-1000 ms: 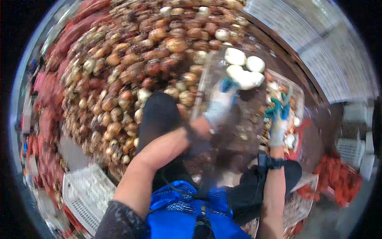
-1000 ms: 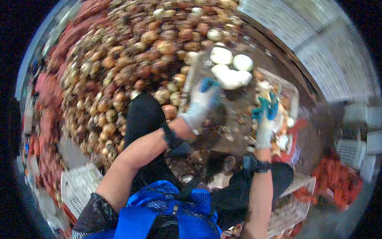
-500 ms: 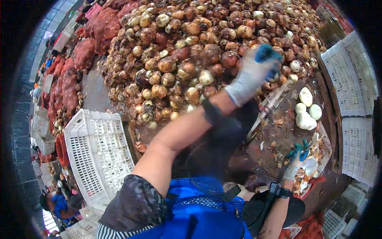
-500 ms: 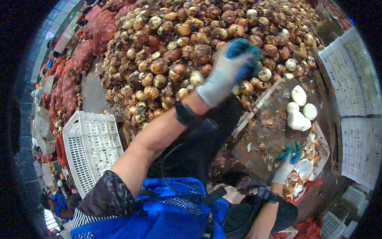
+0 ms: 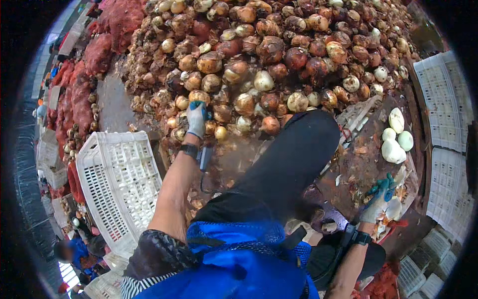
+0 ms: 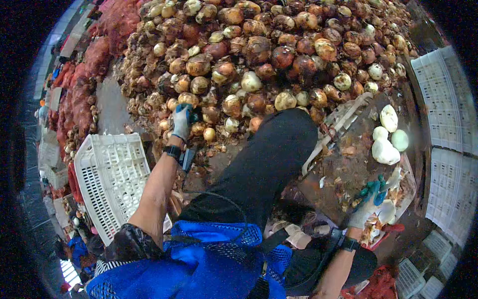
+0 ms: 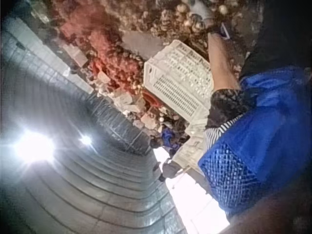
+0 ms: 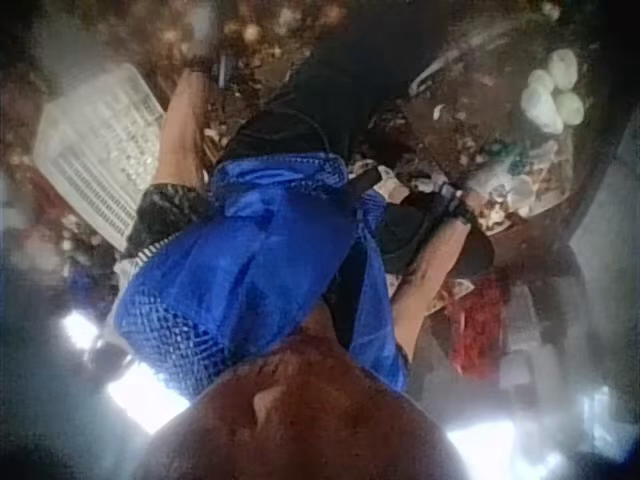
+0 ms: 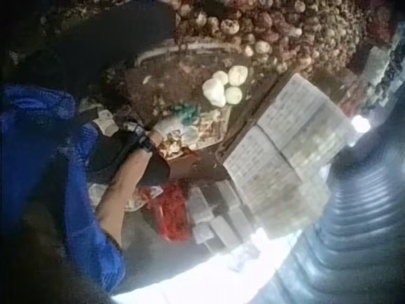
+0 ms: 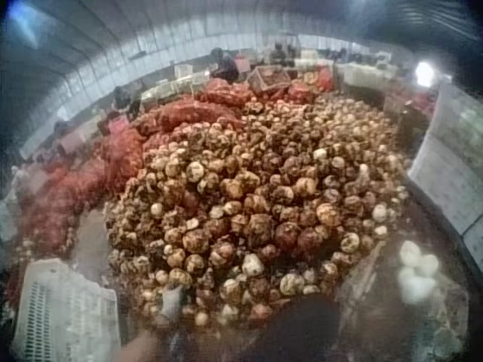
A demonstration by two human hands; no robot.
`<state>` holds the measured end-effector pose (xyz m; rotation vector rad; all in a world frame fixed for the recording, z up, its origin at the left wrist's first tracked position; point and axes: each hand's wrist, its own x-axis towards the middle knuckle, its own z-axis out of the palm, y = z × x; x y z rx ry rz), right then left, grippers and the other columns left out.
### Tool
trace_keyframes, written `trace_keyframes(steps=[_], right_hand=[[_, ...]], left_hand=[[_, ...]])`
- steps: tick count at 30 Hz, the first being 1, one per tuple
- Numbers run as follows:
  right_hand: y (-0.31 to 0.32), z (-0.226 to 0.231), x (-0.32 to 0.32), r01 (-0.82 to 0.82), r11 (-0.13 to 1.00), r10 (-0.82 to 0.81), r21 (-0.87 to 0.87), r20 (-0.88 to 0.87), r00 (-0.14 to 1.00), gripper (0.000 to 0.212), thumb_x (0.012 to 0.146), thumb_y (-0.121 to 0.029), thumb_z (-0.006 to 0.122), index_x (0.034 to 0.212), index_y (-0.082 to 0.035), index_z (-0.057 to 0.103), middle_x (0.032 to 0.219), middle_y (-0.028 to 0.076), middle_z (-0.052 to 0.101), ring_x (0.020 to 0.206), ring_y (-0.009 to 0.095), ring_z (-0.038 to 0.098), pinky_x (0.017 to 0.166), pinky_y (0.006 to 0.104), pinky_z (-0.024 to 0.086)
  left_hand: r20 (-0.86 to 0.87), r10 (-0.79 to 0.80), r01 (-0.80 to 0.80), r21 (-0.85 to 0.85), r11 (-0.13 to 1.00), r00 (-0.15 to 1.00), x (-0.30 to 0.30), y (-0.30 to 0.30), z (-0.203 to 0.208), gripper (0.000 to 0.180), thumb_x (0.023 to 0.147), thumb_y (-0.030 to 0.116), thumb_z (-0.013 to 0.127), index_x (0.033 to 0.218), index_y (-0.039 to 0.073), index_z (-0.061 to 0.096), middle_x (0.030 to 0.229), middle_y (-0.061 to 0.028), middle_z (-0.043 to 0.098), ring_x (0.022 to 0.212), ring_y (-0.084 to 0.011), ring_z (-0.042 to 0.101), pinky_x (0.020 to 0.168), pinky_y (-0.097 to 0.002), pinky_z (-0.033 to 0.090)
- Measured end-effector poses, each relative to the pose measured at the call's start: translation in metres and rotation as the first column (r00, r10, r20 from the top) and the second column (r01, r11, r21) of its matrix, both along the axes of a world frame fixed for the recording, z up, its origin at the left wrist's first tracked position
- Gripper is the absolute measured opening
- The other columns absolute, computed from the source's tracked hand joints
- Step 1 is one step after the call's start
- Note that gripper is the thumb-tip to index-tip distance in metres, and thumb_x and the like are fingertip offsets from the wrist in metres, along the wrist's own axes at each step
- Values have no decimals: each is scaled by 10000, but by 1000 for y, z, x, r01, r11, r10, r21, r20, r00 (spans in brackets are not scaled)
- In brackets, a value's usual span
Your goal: Peeling onions with a knife and putting them into a bucket.
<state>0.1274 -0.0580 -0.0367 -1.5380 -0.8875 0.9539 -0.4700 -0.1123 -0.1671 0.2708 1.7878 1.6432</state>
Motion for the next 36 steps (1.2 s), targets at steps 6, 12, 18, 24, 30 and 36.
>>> trace_keyframes(steps=[6, 12, 18, 24, 30, 36], right_hand=[[3, -6, 6, 18, 1000, -17, -20, 50, 999, 312, 927, -193, 554, 1207, -60, 515, 725, -20, 517, 494, 42, 430, 401, 201, 342], [3, -1, 15, 49, 998, -48, -32, 47, 998, 300, 930, -188, 547, 1202, -68, 505, 690, -15, 508, 464, 48, 406, 393, 199, 335], [3, -5, 7, 75, 991, -79, -108, -29, 996, 321, 926, -173, 551, 1223, -66, 492, 673, -24, 491, 466, 47, 406, 393, 197, 335], [0, 6, -2, 63, 996, -59, -64, 73, 996, 339, 931, -176, 545, 1233, -38, 477, 675, -17, 493, 467, 46, 411, 379, 204, 331], [2, 4, -4, 95, 992, -95, -88, -4, 995, 323, 941, -179, 527, 1227, -37, 477, 685, -12, 486, 463, 43, 402, 379, 202, 331], [3, 5, -11, 96, 990, -92, -101, 45, 995, 320, 941, -177, 527, 1229, -45, 478, 681, -17, 479, 471, 42, 402, 385, 202, 328]], left_hand=[[9, -205, 204, -136, 969, 979, 43, 19, -23, 84, 863, 82, 594, 932, 43, 620, 753, -25, 616, 549, -115, 559, 495, -258, 464], [-669, -616, 340, -514, 787, 416, 114, 112, -6, 334, 753, 157, 668, 1075, 95, 602, 1184, -118, 556, 1068, -319, 533, 901, -382, 441], [-574, -801, 287, -749, 598, 172, 98, 174, -31, 730, 713, 369, 681, 1349, 143, 404, 1392, -145, 395, 1264, -378, 372, 1023, -473, 349], [-416, -906, 289, -860, 421, 84, 98, 199, -32, 873, 647, 439, 730, 1371, 126, 354, 1411, -262, 290, 1262, -451, 344, 971, -502, 397], [-440, -892, 345, -825, 447, 103, 93, 193, -36, 898, 619, 390, 754, 1362, 100, 341, 1367, -290, 331, 1233, -461, 367, 970, -510, 395], [-240, -957, 467, -836, 289, 162, 86, 187, -32, 1091, 566, 514, 794, 1405, 51, 272, 1386, -302, 310, 1213, -446, 421, 969, -434, 421]])
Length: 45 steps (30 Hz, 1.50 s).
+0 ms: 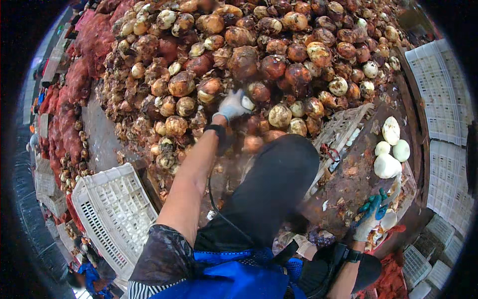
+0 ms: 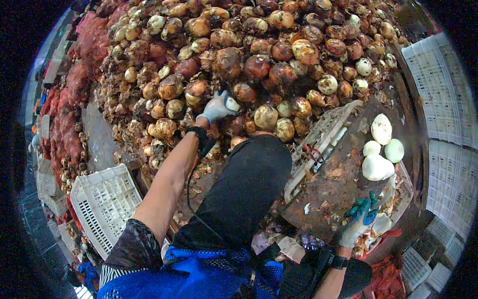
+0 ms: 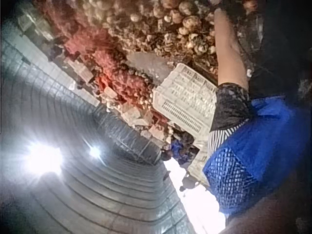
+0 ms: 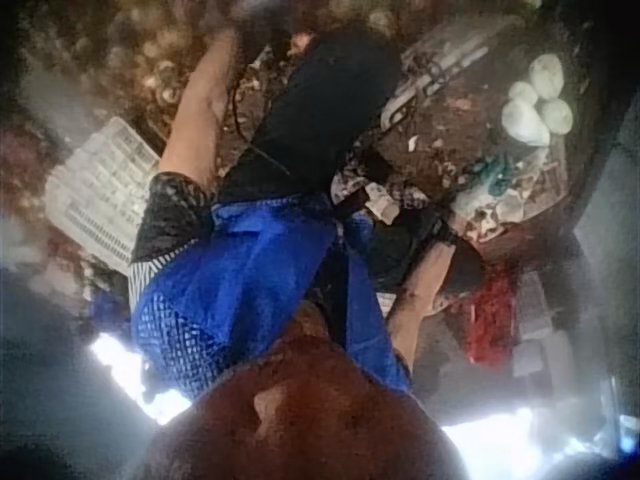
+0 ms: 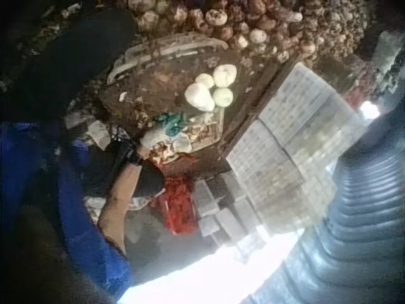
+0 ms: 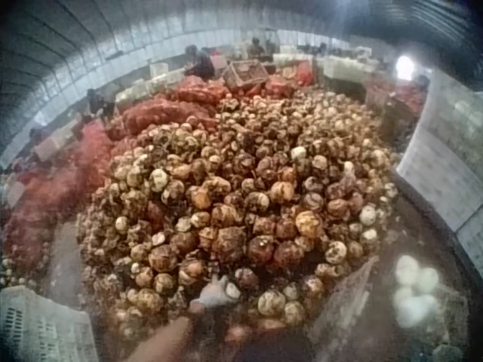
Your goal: Peeling onions with a knife and putting them into a bucket.
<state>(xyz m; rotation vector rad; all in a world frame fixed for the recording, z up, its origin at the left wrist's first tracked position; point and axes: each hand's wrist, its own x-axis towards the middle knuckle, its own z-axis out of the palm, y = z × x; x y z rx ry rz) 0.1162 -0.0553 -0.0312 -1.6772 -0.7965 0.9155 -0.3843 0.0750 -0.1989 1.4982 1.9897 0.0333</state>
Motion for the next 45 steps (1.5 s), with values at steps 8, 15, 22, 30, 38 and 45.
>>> trace_keyframes(steps=[8, 15, 22, 30, 38, 45], right_hand=[[-3, -8, 13, -10, 1000, 10, 27, -15, 1000, 341, 911, -209, 589, 1210, -73, 503, 729, -15, 522, 524, 39, 423, 426, 192, 342], [0, -23, 24, 19, 997, -14, 72, -64, 998, 340, 914, -200, 584, 1219, -77, 501, 709, -12, 535, 467, 50, 436, 393, 206, 365], [-4, -7, 9, -15, 995, 24, 97, -86, 996, 330, 913, -187, 582, 1215, -81, 503, 739, -20, 531, 537, 46, 433, 435, 197, 346], [-6, 7, -5, -24, 1000, 24, 13, 0, 1000, 349, 920, -206, 574, 1234, -83, 487, 759, -43, 510, 566, 22, 424, 471, 177, 342], [-18, -30, 7, -141, 990, 115, 11, 526, 843, 456, 860, -123, 614, 1279, -33, 457, 1053, 81, 554, 863, 189, 550, 716, 304, 477], [-18, -34, 29, 9, 1000, -9, 0, 174, 985, 427, 893, -174, 611, 1284, -102, 455, 864, -14, 553, 625, 54, 496, 487, 195, 400]], left_hand=[[136, 213, -242, 253, 937, 968, 2, -38, -23, 806, 544, 319, 854, 1203, 60, 471, 1158, -191, 542, 1030, -330, 564, 903, -384, 470], [657, 376, -573, 105, 813, 654, -11, -48, -43, 701, 589, 98, 858, 1170, 46, 471, 1084, -74, 595, 966, -183, 579, 830, -306, 501], [318, 345, -427, 243, 871, 883, 37, -20, -4, 821, 565, 348, 870, 1217, 76, 454, 1120, -154, 561, 1097, -277, 515, 912, -378, 454], [710, 418, -630, 46, 775, 567, 36, -28, -18, 503, 641, 239, 840, 1023, 50, 572, 910, -52, 641, 796, -166, 607, 695, -300, 514], [956, 277, -734, -121, 669, 95, 31, -39, 17, 438, 767, 189, 730, 1148, 106, 530, 1044, -72, 575, 930, -235, 587, 722, -388, 528], [999, 26, -588, -5, 809, 26, 75, 5, 168, 456, 765, 121, 707, 1169, 72, 501, 1069, -86, 577, 952, -234, 597, 750, -376, 542]])
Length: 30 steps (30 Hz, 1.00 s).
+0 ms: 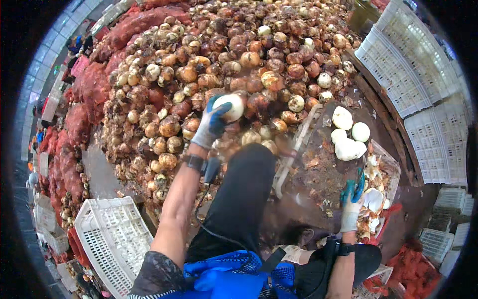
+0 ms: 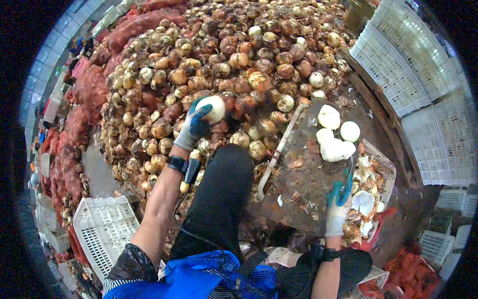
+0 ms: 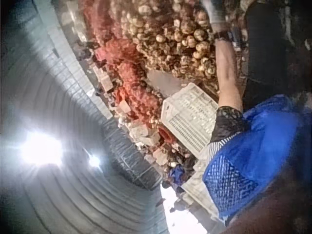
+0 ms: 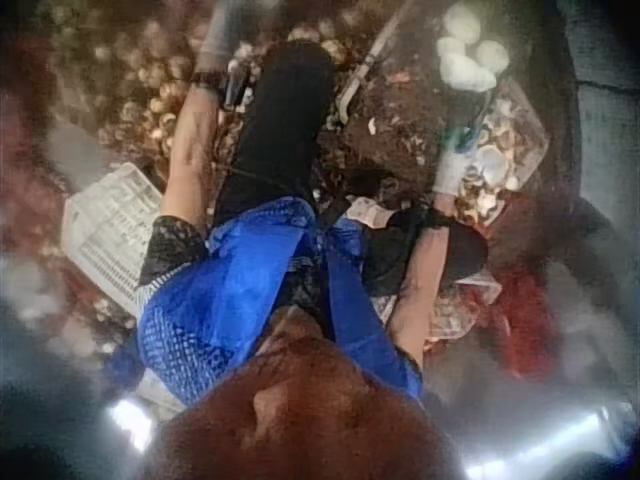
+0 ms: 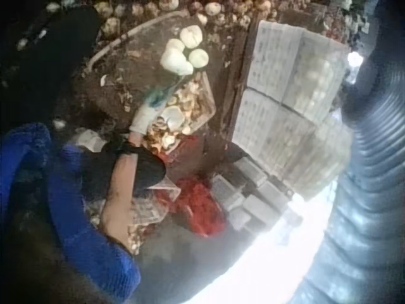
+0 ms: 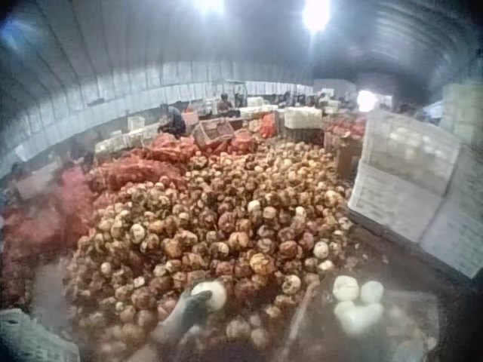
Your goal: Peeling onions with a knife and putting them into a bucket.
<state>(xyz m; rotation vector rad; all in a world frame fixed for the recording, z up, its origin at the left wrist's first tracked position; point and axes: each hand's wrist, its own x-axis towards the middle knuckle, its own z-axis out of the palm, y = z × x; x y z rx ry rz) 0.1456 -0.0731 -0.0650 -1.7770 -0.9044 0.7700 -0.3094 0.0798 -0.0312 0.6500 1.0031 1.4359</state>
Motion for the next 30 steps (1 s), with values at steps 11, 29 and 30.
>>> trace_keyframes(steps=[11, 29, 30], right_hand=[[0, -39, 123, -16, 980, -96, 201, 532, 841, 407, 883, -107, 562, 1272, -9, 489, 1035, 91, 618, 804, 150, 570, 706, 268, 482], [-38, 56, -28, -334, 943, 329, 0, 172, 929, 289, 809, -171, 602, 1036, -20, 507, 811, 197, 608, 789, 389, 589, 687, 414, 481], [-39, 54, -26, -343, 939, 334, -2, 229, 914, 277, 810, -160, 594, 1032, -22, 500, 818, 209, 603, 801, 396, 584, 687, 429, 476]], left_hand=[[-311, -616, 658, 43, 752, 724, 206, -20, 138, 523, 674, 139, 803, 1128, 52, 558, 1048, -48, 603, 930, -126, 579, 819, -280, 491], [-964, -243, 739, -86, 668, 107, 276, -65, 53, 836, 599, 188, 809, 1336, 142, 418, 1191, -200, 516, 1089, -354, 520, 943, -413, 428], [-965, -242, 729, -94, 678, 100, 278, -66, 54, 832, 604, 182, 804, 1337, 136, 413, 1169, -194, 525, 1082, -356, 525, 933, -411, 433]])
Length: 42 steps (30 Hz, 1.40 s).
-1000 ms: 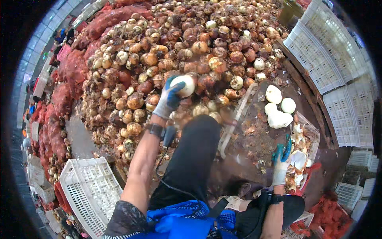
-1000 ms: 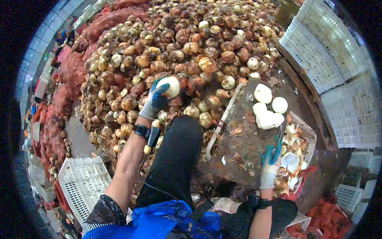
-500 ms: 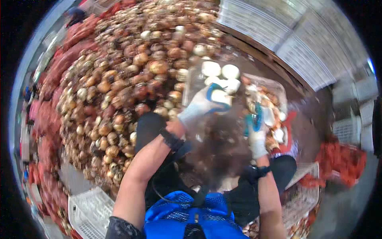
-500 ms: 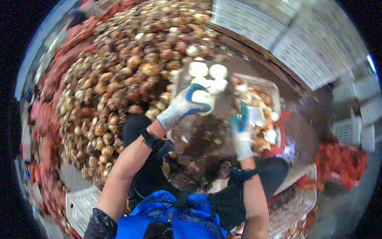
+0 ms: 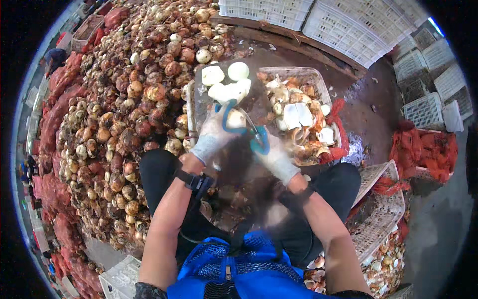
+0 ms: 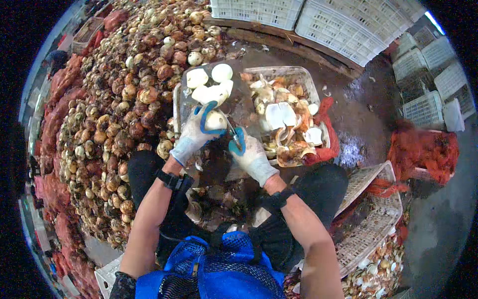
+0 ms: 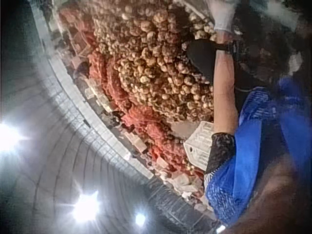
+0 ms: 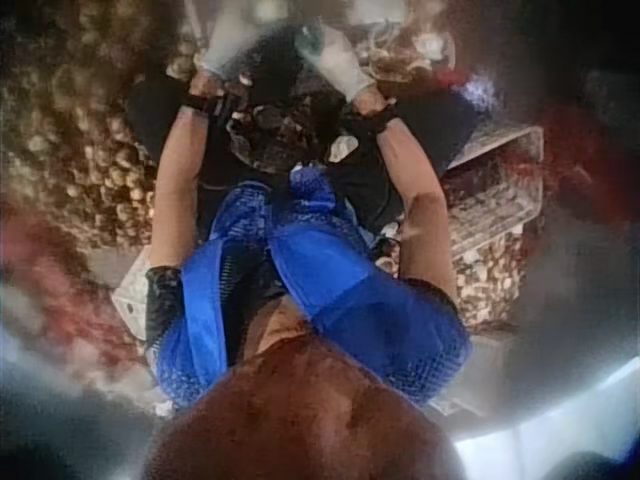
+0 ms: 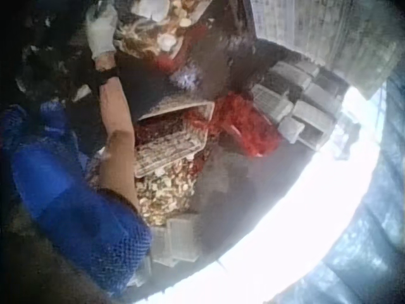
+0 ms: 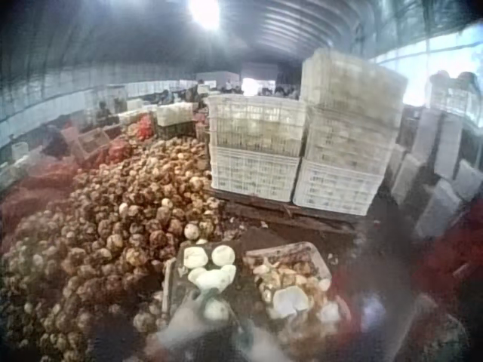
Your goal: Peeling onions with a knife and putting them into a bucket.
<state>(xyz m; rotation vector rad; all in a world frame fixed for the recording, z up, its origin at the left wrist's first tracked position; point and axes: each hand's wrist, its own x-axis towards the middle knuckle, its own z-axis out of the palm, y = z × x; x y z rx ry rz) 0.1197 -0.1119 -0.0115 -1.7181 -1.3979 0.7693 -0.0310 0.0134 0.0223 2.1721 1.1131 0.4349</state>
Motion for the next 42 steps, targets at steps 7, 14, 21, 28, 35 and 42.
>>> trace_keyframes(steps=[7, 14, 21, 28, 35, 42], right_hand=[[8, -8, -5, -60, 995, 58, 82, 25, 998, 269, 816, -184, 586, 1014, -18, 511, 858, 223, 605, 841, 414, 574, 728, 455, 470], [14, -9, -4, -55, 997, 59, -50, 62, 996, 212, 805, -110, 550, 987, 0, 549, 847, 188, 607, 782, 346, 593, 707, 397, 471], [12, -26, 5, -117, 993, 116, -8, 221, 968, 451, 837, -220, 500, 1183, 69, 468, 972, 269, 601, 921, 406, 579, 801, 457, 462], [25, 12, -9, -77, 926, 169, -369, 223, 960, 569, 847, -241, 457, 1310, 79, 374, 1088, 279, 578, 986, 386, 579, 859, 441, 461], [28, -1, -13, -70, 934, 199, -350, 345, 917, 570, 852, -252, 464, 1300, 91, 385, 1121, 265, 571, 965, 390, 588, 846, 444, 468], [-29, -4, 3, -189, 920, 297, -344, 294, 909, 569, 860, -260, 453, 1273, 126, 393, 1056, 276, 583, 990, 392, 576, 891, 439, 450]], left_hand=[[2, -40, 39, 53, 998, 999, -6, 3, 0, 849, 613, 194, 795, 1351, 128, 380, 1181, -187, 512, 1089, -374, 521, 917, -425, 442], [-2, -44, 44, 82, 996, 999, -7, 2, -5, 856, 617, 247, 790, 1357, 118, 378, 1254, -191, 471, 1164, -366, 468, 970, -427, 411], [16, -58, 57, 31, 998, 998, -3, 1, -5, 894, 601, 203, 809, 1371, 119, 363, 1304, -205, 436, 1219, -383, 420, 1010, -434, 384], [-19, -77, 78, 59, 995, 997, -7, 1, -4, 913, 598, 185, 800, 1385, 127, 341, 1301, -200, 447, 1214, -400, 425, 1012, -435, 380], [-32, -82, 85, 128, 988, 996, -11, 2, -14, 922, 578, 188, 809, 1375, 120, 348, 1304, -199, 447, 1195, -372, 456, 997, -425, 394], [14, -30, 29, 48, 998, 999, -35, 3, -12, 878, 574, 117, 800, 1344, 74, 378, 1315, -198, 456, 1204, -335, 468, 1026, -392, 378]])
